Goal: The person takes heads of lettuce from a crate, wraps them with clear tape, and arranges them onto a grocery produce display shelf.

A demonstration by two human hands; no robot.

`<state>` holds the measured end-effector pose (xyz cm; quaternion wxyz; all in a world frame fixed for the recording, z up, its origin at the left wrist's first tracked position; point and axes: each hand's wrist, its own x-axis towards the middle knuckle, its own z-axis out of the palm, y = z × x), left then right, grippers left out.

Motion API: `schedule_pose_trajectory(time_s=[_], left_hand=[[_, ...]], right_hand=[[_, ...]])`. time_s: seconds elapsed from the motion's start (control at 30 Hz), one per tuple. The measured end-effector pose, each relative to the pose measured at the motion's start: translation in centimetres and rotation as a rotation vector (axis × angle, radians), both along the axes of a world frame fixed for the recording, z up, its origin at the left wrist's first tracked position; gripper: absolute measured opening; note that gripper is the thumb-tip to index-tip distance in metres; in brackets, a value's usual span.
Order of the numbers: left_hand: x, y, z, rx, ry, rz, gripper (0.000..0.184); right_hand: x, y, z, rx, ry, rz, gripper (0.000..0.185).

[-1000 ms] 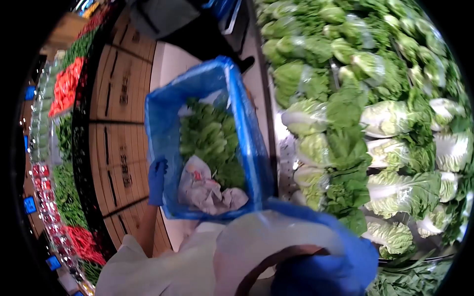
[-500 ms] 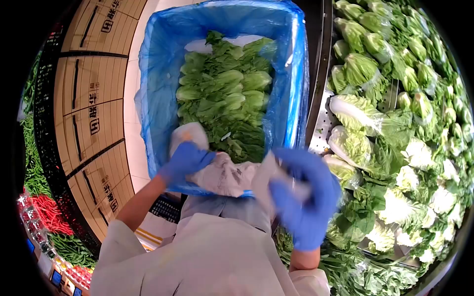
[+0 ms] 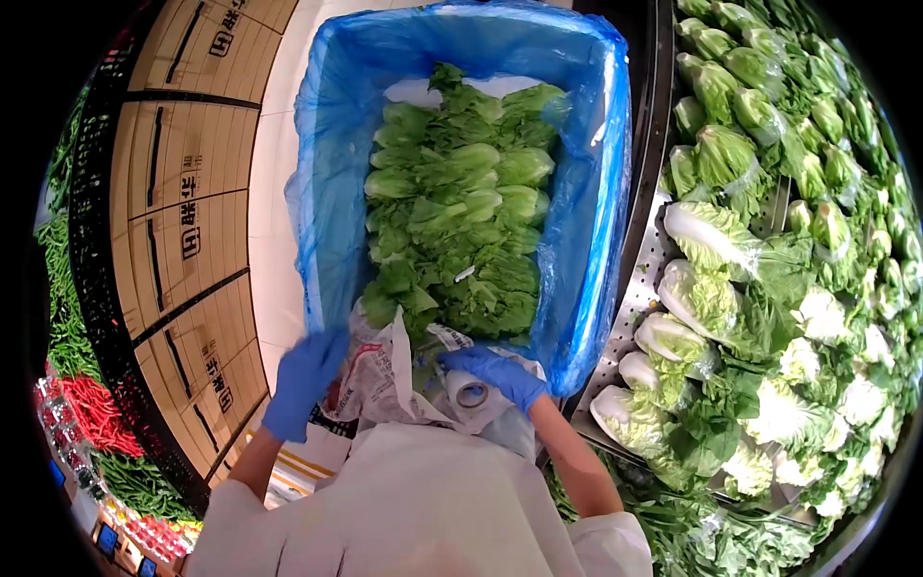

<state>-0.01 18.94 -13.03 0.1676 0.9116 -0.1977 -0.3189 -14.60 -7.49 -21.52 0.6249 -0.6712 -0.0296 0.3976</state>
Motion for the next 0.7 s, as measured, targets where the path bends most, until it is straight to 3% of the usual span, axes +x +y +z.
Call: schedule_pose_trajectory(time_s=[0.03,0.07,0.13,0.17,0.2,0.27,0.3,0.37,0.4,0.47,0.5,0.67,0.7], left_hand=[[1.0,-1.9,-0.9,-0.196,-0.247,-0.057,0.031],[3.0,-6.0,-0.5,-0.183,-0.143,-0.072,0.032],[4.0,-12.4,-5.2,-0.582,-0.158,-0.179,0.030],[4.1,-16.3,-7.3,-0.446,0.014,-0.241,0.030],[3.2,-18.3,-11.7,-0.665,-0.143,-0.408,0.040],[1.7,-23.8,-14.1,-0.201,0.108,-0.752,0.062],[0.3,-25.5,-14.4,-0.213,0.110,-0.760,0.062],[-2.8,-27.5,-14.7,0.028,-0.057,-0.916,0.088],[-4.0,-27.5,-15.2,0.015,-0.052,-0.929,0.088],[-5.8,-26.9,-16.5,0.254,-0.159,-1.065,0.101],[-5.6,-26.9,-16.7,0.254,-0.161,-1.100,0.099],[-4.8,-26.1,-16.3,0.302,-0.057,-1.105,0.081],[-4.1,-25.3,-15.6,0.151,-0.002,-1.043,0.080]], right_hand=[[-1.0,0.2,-0.8,-0.009,-0.072,-0.042,0.041],[-0.8,0.3,-0.4,-0.016,-0.073,-0.050,0.041],[-0.4,0.8,0.8,0.001,0.176,-0.106,0.041],[-0.8,0.8,0.3,-0.010,0.177,-0.119,0.041],[-1.5,0.9,-0.4,0.001,0.087,-0.161,0.042],[-2.2,0.9,-0.4,0.000,0.000,-0.210,0.043],[-2.3,0.9,0.2,-0.061,-0.074,-0.206,0.043],[-2.8,0.6,0.9,-0.116,-0.111,-0.230,0.046],[-3.1,0.6,1.0,-0.126,-0.102,-0.243,0.046],[-3.8,0.7,1.3,-0.242,-0.168,-0.266,0.048],[-2.8,0.0,2.9,-0.260,-0.185,-0.245,0.050],[-4.3,0.8,0.9,-0.160,-0.117,-0.329,0.052],[-4.5,0.8,0.7,-0.181,-0.113,-0.294,0.053]])
